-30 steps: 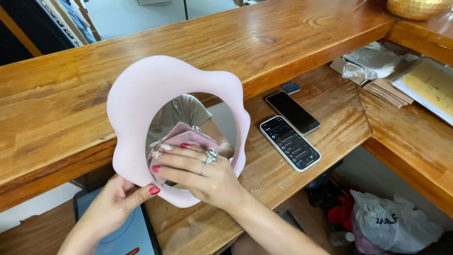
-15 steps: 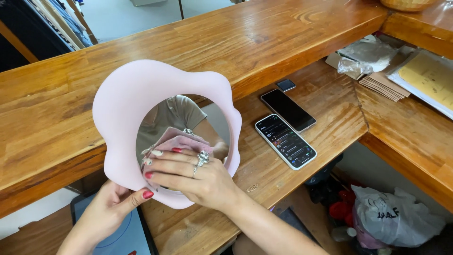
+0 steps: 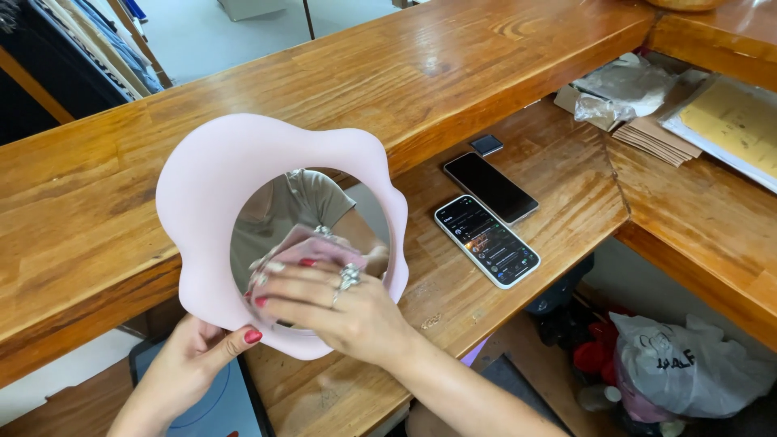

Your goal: Cleaning a small pink-framed mirror using a pink cloth on a wooden counter.

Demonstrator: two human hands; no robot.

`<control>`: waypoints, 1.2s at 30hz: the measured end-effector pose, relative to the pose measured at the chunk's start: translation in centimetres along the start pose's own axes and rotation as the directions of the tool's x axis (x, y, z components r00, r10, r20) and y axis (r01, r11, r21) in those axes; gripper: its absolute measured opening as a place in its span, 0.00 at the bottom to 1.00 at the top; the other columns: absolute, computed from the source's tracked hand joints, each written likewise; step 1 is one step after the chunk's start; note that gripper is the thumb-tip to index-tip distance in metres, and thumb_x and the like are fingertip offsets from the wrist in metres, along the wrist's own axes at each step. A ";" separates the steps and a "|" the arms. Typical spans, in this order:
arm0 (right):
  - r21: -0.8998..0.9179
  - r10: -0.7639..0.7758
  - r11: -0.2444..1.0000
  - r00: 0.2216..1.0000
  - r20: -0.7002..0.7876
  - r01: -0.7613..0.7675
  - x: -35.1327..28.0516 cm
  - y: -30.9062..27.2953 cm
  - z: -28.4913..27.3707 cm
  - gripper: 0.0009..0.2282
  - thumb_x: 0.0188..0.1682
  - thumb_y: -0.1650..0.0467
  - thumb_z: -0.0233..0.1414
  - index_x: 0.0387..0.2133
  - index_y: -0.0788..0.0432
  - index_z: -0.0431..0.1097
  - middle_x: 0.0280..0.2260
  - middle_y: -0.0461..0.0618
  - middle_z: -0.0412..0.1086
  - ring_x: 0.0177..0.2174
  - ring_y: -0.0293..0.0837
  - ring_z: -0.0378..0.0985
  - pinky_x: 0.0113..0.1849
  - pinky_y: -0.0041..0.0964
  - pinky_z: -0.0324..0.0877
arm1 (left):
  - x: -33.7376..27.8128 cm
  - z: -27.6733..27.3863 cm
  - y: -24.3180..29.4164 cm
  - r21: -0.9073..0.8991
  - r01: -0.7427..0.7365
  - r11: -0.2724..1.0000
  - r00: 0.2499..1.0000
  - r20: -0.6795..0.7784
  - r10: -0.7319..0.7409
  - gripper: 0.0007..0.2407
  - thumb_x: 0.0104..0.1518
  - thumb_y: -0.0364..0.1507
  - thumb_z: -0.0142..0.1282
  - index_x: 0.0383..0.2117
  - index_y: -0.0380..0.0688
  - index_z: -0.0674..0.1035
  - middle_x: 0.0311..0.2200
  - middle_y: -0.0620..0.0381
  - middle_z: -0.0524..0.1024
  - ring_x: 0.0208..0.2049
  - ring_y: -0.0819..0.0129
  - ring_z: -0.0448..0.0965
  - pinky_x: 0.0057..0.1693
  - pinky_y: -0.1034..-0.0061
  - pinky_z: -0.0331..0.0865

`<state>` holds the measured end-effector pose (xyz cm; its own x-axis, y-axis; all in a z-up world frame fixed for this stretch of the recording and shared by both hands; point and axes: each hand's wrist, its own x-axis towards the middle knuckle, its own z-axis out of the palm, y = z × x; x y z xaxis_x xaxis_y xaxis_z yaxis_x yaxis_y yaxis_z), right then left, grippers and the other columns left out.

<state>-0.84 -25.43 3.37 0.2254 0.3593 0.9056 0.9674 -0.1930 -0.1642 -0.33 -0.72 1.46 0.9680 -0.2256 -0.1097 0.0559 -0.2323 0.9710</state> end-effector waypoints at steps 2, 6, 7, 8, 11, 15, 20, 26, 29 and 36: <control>-0.054 0.097 0.993 0.988 -0.119 -0.104 -0.5 0.5 -0.4 0.09 0.60 0.77 0.46 0.48 0.65 0.74 0.53 0.57 0.72 0.57 0.58 0.76 0.63 0.51 0.71 | 0.2 -0.2 -0.6 -0.006 0.054 0.999 0.997 -0.046 -0.054 0.21 0.51 0.25 0.60 0.55 0.34 0.79 0.49 0.49 0.86 0.53 0.66 0.83 0.63 0.70 0.71; -0.125 0.180 0.968 0.948 -0.262 -0.218 -1.5 1.1 -0.3 0.09 0.57 0.78 0.52 0.48 0.63 0.75 0.53 0.55 0.72 0.57 0.56 0.76 0.64 0.51 0.68 | 0.4 -0.4 -1.4 -0.015 0.079 0.997 0.995 -0.056 -0.079 0.24 0.52 0.25 0.60 0.59 0.35 0.75 0.45 0.52 0.85 0.49 0.70 0.79 0.60 0.71 0.71; -0.118 0.178 0.970 0.949 -0.262 -0.214 -1.5 0.8 -0.3 0.09 0.57 0.78 0.52 0.48 0.63 0.75 0.53 0.55 0.72 0.57 0.56 0.76 0.64 0.51 0.68 | 0.4 -0.5 -1.5 -0.014 0.079 0.997 0.995 -0.063 -0.080 0.24 0.52 0.25 0.60 0.59 0.35 0.75 0.45 0.52 0.85 0.49 0.70 0.79 0.60 0.71 0.71; -0.080 0.123 0.988 0.986 -0.115 -0.133 -1.6 0.4 -0.2 0.10 0.59 0.78 0.48 0.49 0.64 0.74 0.54 0.55 0.72 0.57 0.57 0.75 0.63 0.50 0.69 | 0.4 -0.5 -1.6 -0.028 -0.003 1.000 1.000 -0.018 0.003 0.22 0.53 0.26 0.61 0.56 0.35 0.76 0.46 0.52 0.85 0.50 0.69 0.80 0.61 0.70 0.71; -0.048 0.075 0.996 0.997 0.037 -0.073 -1.9 -0.2 -0.2 0.11 0.60 0.79 0.44 0.51 0.63 0.72 0.54 0.52 0.72 0.58 0.57 0.74 0.62 0.49 0.70 | 0.4 -0.5 -1.3 -0.017 -0.114 0.993 0.992 0.045 0.115 0.15 0.54 0.28 0.61 0.48 0.36 0.80 0.44 0.53 0.86 0.49 0.70 0.81 0.60 0.71 0.72; -0.152 0.257 0.943 0.938 -0.232 -0.296 -2.7 0.8 -0.4 0.11 0.56 0.79 0.52 0.50 0.59 0.74 0.56 0.54 0.72 0.58 0.53 0.75 0.65 0.47 0.65 | 0.6 -0.7 -2.1 -0.026 -0.064 0.998 0.997 0.031 0.064 0.17 0.55 0.26 0.61 0.51 0.36 0.79 0.43 0.55 0.85 0.46 0.73 0.79 0.57 0.72 0.72; -0.124 0.159 0.977 0.979 -0.128 -0.175 -2.8 0.6 0.3 0.12 0.55 0.80 0.54 0.50 0.59 0.74 0.55 0.53 0.72 0.58 0.54 0.75 0.62 0.48 0.70 | -0.1 -0.3 -0.4 0.025 -0.127 0.992 0.988 0.091 0.125 0.10 0.57 0.29 0.60 0.41 0.38 0.83 0.39 0.56 0.87 0.42 0.71 0.83 0.53 0.74 0.75; -0.055 0.154 0.987 0.987 0.035 -0.152 -2.7 0.1 -0.3 0.13 0.56 0.82 0.48 0.50 0.59 0.74 0.54 0.51 0.73 0.57 0.52 0.77 0.62 0.44 0.70 | 0.3 -0.3 -1.1 -0.026 -0.169 0.985 0.979 0.109 0.171 0.09 0.57 0.28 0.60 0.40 0.36 0.83 0.40 0.54 0.86 0.43 0.71 0.82 0.54 0.73 0.74; -0.064 0.273 0.957 0.951 -0.149 -0.284 -3.0 0.1 -0.5 0.11 0.56 0.79 0.50 0.47 0.60 0.76 0.52 0.55 0.75 0.54 0.51 0.78 0.63 0.46 0.69 | 0.1 -0.3 -0.6 0.012 -0.110 0.994 0.992 0.063 0.109 0.08 0.57 0.27 0.61 0.38 0.37 0.83 0.36 0.55 0.86 0.40 0.72 0.82 0.50 0.74 0.75; -0.278 0.235 0.943 0.958 0.163 -0.184 -6.3 -0.8 -0.5 0.10 0.52 0.77 0.55 0.42 0.48 0.76 0.47 0.39 0.70 0.44 0.46 0.72 0.28 0.39 0.74 | 0.1 -0.5 -0.9 0.021 -0.139 0.990 0.988 0.068 0.137 0.07 0.57 0.27 0.61 0.38 0.39 0.81 0.35 0.58 0.83 0.39 0.74 0.79 0.50 0.76 0.73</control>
<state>-3.08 -27.97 -2.02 0.4620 0.4481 0.7653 0.8387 -0.5014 -0.2126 -0.15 -0.10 0.66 0.9477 -0.3190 0.0103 -0.0841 -0.2185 0.9722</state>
